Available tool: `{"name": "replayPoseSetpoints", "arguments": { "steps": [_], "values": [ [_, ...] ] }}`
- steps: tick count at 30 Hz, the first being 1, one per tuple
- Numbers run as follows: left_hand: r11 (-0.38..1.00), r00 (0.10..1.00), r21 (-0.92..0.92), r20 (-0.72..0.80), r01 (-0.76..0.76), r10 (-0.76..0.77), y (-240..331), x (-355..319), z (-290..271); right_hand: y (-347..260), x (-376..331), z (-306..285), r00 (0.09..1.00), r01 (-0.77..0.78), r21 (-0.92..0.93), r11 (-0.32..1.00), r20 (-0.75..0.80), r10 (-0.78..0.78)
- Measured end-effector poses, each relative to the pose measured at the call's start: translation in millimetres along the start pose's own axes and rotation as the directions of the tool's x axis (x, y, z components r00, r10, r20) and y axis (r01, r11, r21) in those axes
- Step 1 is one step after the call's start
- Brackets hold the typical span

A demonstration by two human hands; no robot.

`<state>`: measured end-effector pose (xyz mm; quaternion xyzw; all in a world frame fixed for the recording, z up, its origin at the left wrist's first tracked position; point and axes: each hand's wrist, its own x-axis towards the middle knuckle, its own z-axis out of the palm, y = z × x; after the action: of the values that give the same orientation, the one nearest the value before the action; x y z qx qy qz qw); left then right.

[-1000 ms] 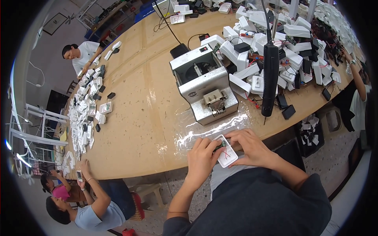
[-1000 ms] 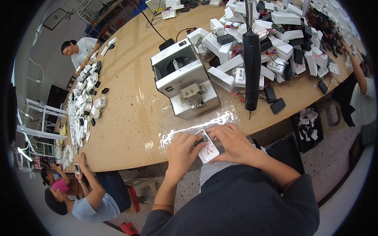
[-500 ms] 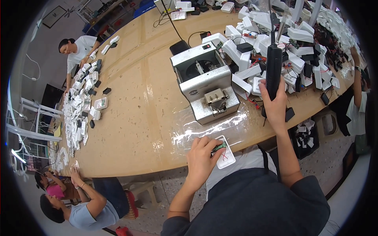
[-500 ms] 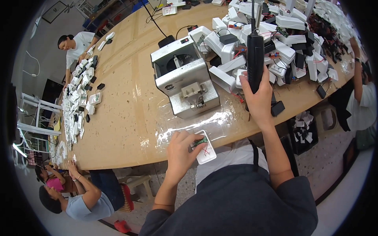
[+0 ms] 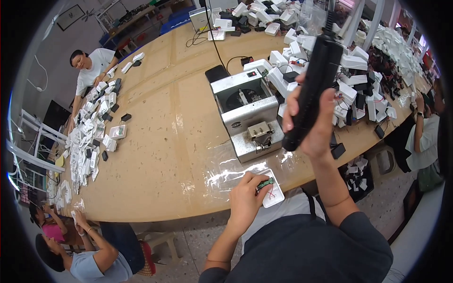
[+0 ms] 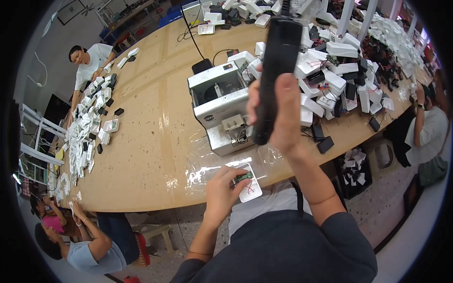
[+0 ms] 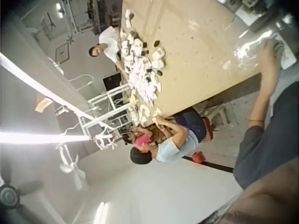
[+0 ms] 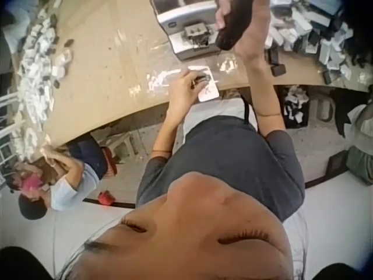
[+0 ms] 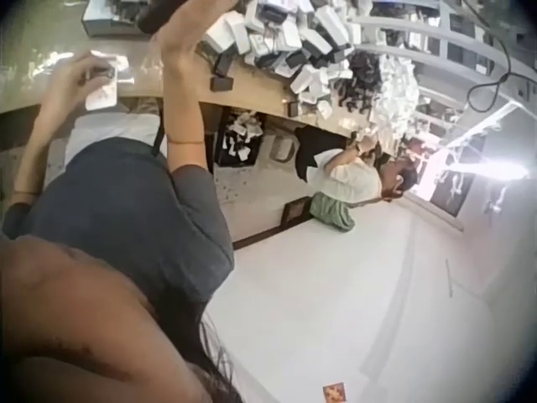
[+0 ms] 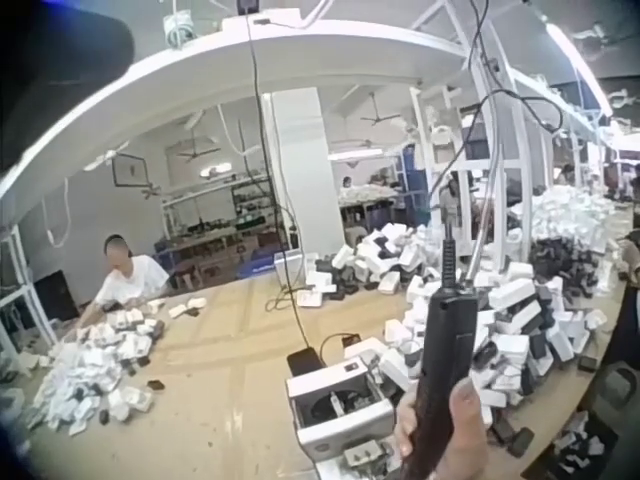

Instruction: Assembling small electronic components into plastic housings using an electric screwdriver.

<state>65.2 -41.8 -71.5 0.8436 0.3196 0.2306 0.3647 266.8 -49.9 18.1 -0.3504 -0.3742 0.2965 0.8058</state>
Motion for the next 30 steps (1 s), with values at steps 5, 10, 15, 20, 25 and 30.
{"name": "replayPoseSetpoints", "arguments": {
  "steps": [5, 10, 15, 20, 25, 30],
  "values": [
    [0.999, 0.999, -0.030, 0.028, 0.020, -0.019, 1, -1, -1, 17, 9, 32, 0.986, 0.158, -0.164, 0.974, 0.077, -0.147],
    [1.000, 1.000, -0.027, 0.027, 0.008, -0.007, 1, 0, 1, 27, 13, 38, 0.971, 0.225, -0.228, 0.947, 0.133, -0.199],
    [1.000, 0.999, -0.027, 0.030, 0.016, -0.015, -1, -1, 2, 37, 11, 36, 0.972, 0.218, -0.235, 0.947, 0.145, -0.187],
    [1.000, 0.999, -0.023, 0.026, 0.018, -0.018, 0, -2, 2, 39, 11, 35, 0.975, 0.207, -0.219, 0.953, 0.125, -0.183],
    [1.000, 1.000, -0.024, 0.010, 0.016, -0.016, 1, -1, 2, 39, 22, 14, 0.912, 0.079, -0.022, 0.997, 0.405, -0.063],
    [1.000, 1.000, -0.021, -0.021, 0.021, -0.022, 1, -1, 4, 50, 13, 20, 0.895, 0.149, -0.068, 0.987, 0.433, -0.105]
  ]
}}
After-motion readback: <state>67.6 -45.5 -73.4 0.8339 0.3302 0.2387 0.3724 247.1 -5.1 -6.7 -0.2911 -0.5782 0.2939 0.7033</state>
